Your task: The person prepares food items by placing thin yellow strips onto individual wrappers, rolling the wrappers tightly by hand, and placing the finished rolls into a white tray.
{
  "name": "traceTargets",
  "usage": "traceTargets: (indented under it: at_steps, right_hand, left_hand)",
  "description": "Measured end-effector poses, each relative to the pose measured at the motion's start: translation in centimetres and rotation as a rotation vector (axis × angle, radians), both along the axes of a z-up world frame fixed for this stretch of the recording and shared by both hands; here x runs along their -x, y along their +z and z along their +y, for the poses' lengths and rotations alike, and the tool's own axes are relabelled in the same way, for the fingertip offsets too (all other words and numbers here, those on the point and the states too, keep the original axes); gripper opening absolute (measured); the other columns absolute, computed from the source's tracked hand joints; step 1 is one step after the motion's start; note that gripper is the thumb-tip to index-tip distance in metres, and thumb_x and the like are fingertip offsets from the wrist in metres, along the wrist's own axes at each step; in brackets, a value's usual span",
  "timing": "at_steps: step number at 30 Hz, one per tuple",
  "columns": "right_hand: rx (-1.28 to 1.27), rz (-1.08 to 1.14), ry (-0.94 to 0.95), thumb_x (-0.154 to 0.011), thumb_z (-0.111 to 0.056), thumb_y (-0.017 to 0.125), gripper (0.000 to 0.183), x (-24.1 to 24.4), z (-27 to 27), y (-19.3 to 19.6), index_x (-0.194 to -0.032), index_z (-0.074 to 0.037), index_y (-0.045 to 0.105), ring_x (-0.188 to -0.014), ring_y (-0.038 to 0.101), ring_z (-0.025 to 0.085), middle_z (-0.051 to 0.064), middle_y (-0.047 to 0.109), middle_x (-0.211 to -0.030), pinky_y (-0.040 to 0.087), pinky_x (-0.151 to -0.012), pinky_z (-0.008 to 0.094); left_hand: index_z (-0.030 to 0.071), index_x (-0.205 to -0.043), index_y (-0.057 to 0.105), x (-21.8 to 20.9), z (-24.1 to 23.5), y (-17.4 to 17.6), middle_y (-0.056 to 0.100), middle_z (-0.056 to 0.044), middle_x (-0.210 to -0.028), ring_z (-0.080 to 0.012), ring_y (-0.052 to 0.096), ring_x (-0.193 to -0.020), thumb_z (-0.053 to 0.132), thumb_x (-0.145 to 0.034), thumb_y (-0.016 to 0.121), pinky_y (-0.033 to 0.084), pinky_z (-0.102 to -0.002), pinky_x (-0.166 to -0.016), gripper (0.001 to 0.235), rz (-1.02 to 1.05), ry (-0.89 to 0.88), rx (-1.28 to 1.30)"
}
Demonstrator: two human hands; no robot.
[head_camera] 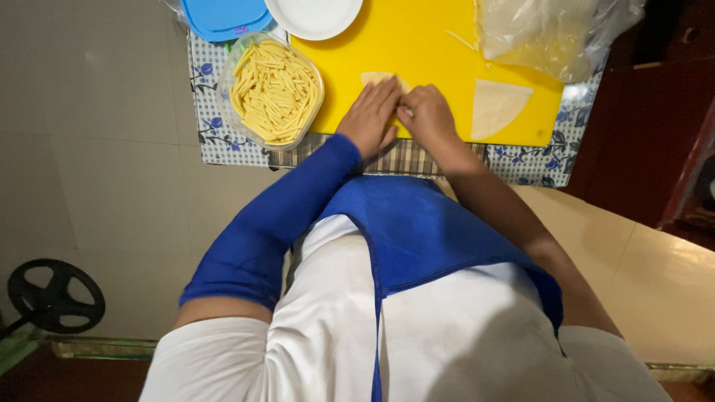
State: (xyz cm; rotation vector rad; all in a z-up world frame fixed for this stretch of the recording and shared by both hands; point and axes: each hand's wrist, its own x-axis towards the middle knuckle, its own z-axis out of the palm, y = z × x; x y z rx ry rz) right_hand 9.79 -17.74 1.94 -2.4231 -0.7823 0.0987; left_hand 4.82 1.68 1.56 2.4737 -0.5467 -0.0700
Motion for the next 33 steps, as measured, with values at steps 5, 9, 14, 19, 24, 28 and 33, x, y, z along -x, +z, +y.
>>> traceTargets:
  at_steps: [5, 9, 14, 19, 24, 28, 33]
  right_hand:
    - [-0.074, 0.047, -0.079, -0.086, -0.012, 0.078, 0.011, 2.1, 1.8, -0.5, -0.095, -0.005, 0.076, -0.093, 0.065, 0.035, 0.012, 0.071, -0.09, 0.053, -0.083, 0.045]
    - [-0.129, 0.047, -0.05, -0.088, -0.012, 0.078, 0.015, 2.1, 1.2, 0.0, -0.1, -0.004, 0.077, -0.092, 0.066, 0.035, 0.013, 0.072, -0.091, 0.052, -0.083, 0.045]
    - [-0.195, 0.144, -0.203, -0.091, -0.011, 0.077, 0.019, 1.2, -1.8, 1.2, -0.106, 0.0, 0.075, -0.089, 0.068, 0.032, 0.015, 0.072, -0.094, 0.054, -0.082, 0.04]
    - [-0.205, 0.123, -0.254, -0.093, -0.01, 0.076, 0.02, -0.6, -3.6, 3.1, -0.109, 0.001, 0.074, -0.093, 0.069, 0.032, 0.016, 0.072, -0.098, 0.055, -0.083, 0.039]
    - [-0.069, -0.048, -0.081, -0.092, -0.013, 0.08, 0.027, -4.2, -1.3, 4.9, -0.116, -0.003, 0.076, -0.11, 0.062, 0.039, 0.018, 0.069, -0.114, 0.048, -0.1, 0.047]
    - [0.045, -0.021, 0.04, -0.094, -0.024, 0.077, 0.039, -8.2, 3.8, 5.5, -0.13, -0.008, 0.074, -0.134, 0.045, 0.044, 0.021, 0.055, -0.14, 0.037, -0.114, 0.052]
    - [0.207, -0.115, 0.21, -0.102, -0.043, 0.068, 0.05, -13.0, 10.5, 4.5, -0.139, -0.009, 0.07, -0.155, 0.014, 0.046, 0.02, 0.032, -0.167, 0.012, -0.122, 0.066]
  left_hand:
    - [0.0, -0.145, 0.053, 3.3, 1.3, -0.8, 0.052, -0.019, -0.15, -0.0333, 0.047, -0.142, 0.015, -0.091, 0.067, 0.033, -0.049, -0.126, 0.057, -0.012, 0.012, 0.027]
    - [-0.002, -0.143, 0.052, 3.2, 1.6, -1.5, 0.051, -0.018, -0.151, -0.0325, 0.045, -0.145, 0.017, -0.092, 0.067, 0.032, -0.049, -0.124, 0.057, -0.082, -0.046, -0.034]
    - [-0.002, -0.147, 0.049, 2.2, 1.4, -1.8, 0.046, -0.017, -0.157, -0.0305, 0.039, -0.149, 0.026, -0.092, 0.067, 0.026, -0.048, -0.125, 0.065, -0.085, -0.105, -0.094]
    - [-0.002, -0.15, 0.046, 0.7, 0.9, -1.8, 0.04, -0.018, -0.161, -0.0299, 0.034, -0.151, 0.036, -0.093, 0.067, 0.024, -0.046, -0.125, 0.072, -0.075, -0.15, -0.122]
    - [-0.002, -0.151, 0.045, 0.1, 0.8, -2.3, 0.039, -0.018, -0.161, -0.03, 0.035, -0.151, 0.045, -0.092, 0.067, 0.025, -0.046, -0.125, 0.079, -0.124, -0.159, -0.113]
    - [-0.003, -0.15, 0.046, 0.2, 0.9, -3.1, 0.044, -0.02, -0.157, -0.0306, 0.038, -0.149, 0.05, -0.091, 0.069, 0.028, -0.047, -0.124, 0.082, -0.189, -0.143, -0.084]
    - [-0.001, -0.149, 0.049, 0.2, 0.8, -3.7, 0.052, -0.021, -0.15, -0.0311, 0.041, -0.146, 0.051, -0.092, 0.069, 0.03, -0.046, -0.124, 0.08, -0.221, -0.114, -0.073]
